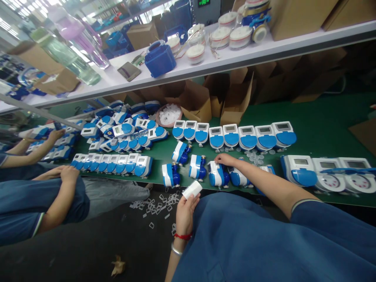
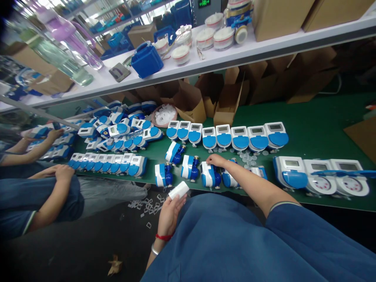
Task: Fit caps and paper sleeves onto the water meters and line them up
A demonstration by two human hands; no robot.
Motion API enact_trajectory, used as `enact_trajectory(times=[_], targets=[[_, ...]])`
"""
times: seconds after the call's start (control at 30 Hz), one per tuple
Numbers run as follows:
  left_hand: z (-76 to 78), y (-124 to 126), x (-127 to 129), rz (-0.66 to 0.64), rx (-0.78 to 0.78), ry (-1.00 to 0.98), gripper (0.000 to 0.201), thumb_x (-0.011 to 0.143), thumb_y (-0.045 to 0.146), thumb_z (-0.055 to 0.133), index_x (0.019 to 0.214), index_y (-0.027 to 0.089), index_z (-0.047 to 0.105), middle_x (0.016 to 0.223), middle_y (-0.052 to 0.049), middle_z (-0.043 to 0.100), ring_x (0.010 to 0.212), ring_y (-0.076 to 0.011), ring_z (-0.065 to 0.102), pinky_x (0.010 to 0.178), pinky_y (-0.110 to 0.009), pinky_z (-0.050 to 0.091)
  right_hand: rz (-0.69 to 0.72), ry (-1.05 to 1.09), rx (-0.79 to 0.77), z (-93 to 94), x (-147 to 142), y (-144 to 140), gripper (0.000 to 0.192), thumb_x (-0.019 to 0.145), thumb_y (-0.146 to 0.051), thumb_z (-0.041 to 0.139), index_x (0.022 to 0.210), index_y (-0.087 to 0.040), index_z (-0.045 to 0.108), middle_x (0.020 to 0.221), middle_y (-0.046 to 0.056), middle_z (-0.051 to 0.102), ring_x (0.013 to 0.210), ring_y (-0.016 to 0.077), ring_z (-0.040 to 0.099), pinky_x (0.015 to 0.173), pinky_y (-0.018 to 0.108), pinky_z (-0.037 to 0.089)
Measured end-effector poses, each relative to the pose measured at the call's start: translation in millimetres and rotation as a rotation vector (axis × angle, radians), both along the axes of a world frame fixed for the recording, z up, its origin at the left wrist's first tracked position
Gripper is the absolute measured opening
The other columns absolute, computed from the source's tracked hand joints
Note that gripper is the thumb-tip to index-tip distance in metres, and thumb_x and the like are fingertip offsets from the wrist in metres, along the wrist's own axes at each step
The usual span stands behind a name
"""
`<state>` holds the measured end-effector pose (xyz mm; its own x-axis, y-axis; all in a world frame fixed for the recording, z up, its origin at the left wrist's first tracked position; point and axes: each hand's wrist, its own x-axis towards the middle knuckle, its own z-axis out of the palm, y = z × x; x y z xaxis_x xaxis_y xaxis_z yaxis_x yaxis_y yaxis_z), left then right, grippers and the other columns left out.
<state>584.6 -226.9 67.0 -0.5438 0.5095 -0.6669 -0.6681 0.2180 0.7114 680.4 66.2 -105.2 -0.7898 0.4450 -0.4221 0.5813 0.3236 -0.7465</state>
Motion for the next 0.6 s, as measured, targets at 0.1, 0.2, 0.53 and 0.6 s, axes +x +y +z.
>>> enact_trajectory(times=[0.1, 0.2, 0.53, 0.6], targets=[[-0.7, -0.9, 0.7, -0.014, 0.006, 0.008, 0.032, 0.077, 0.02, 0.065, 0.107, 0.012, 0.059, 0.108, -0.015, 0.066, 0.099, -0.0233, 0.064, 0.097, -0.04, 0.046, -0.009, 0.012, 0.01, -0.5, 0.3, -1.2, 0.02, 0.076, -0.032, 0.059, 0.08, -0.017, 0.072, 0.092, 0.006, 0.071, 0.085, 0.0213, 0.064, 0.079, 0.027, 0.046], [-1.5, -1.8, 1.6, -0.022, 0.006, 0.005, 0.034, 0.077, 0.021, 0.065, 0.109, 0.012, 0.057, 0.109, -0.015, 0.065, 0.1, -0.0236, 0.063, 0.097, -0.04, 0.045, -0.023, 0.03, 0.027, -0.1, 1.6, -4.9, 0.019, 0.077, -0.03, 0.059, 0.082, -0.017, 0.071, 0.093, 0.007, 0.071, 0.086, 0.0215, 0.064, 0.08, 0.027, 0.047], [-4.0, -5.4, 2.4, 0.004, 0.072, -0.006, 0.038, 0.078, 0.03, 0.063, 0.111, 0.012, 0.056, 0.111, -0.016, 0.064, 0.097, -0.0238, 0.064, 0.096, -0.041, 0.045, -0.243, 0.254, 0.2, 14.5, 14.8, -44.3, 0.044, 0.076, -0.025, 0.059, 0.12, -0.021, 0.055, 0.13, 0.009, 0.051, 0.121, 0.0229, 0.046, 0.103, 0.04, 0.035], [-5.2, -6.2, 3.5, 0.01, 0.102, 0.005, 0.04, 0.08, 0.036, 0.061, 0.111, 0.012, 0.056, 0.112, -0.016, 0.064, 0.097, -0.0245, 0.064, 0.095, -0.043, 0.046, -0.302, 0.351, 0.142, 38.6, 11.2, -60.8, 0.051, 0.078, -0.027, 0.057, 0.128, -0.021, 0.047, 0.132, 0.01, 0.048, 0.12, 0.0218, 0.047, 0.102, 0.041, 0.036]])
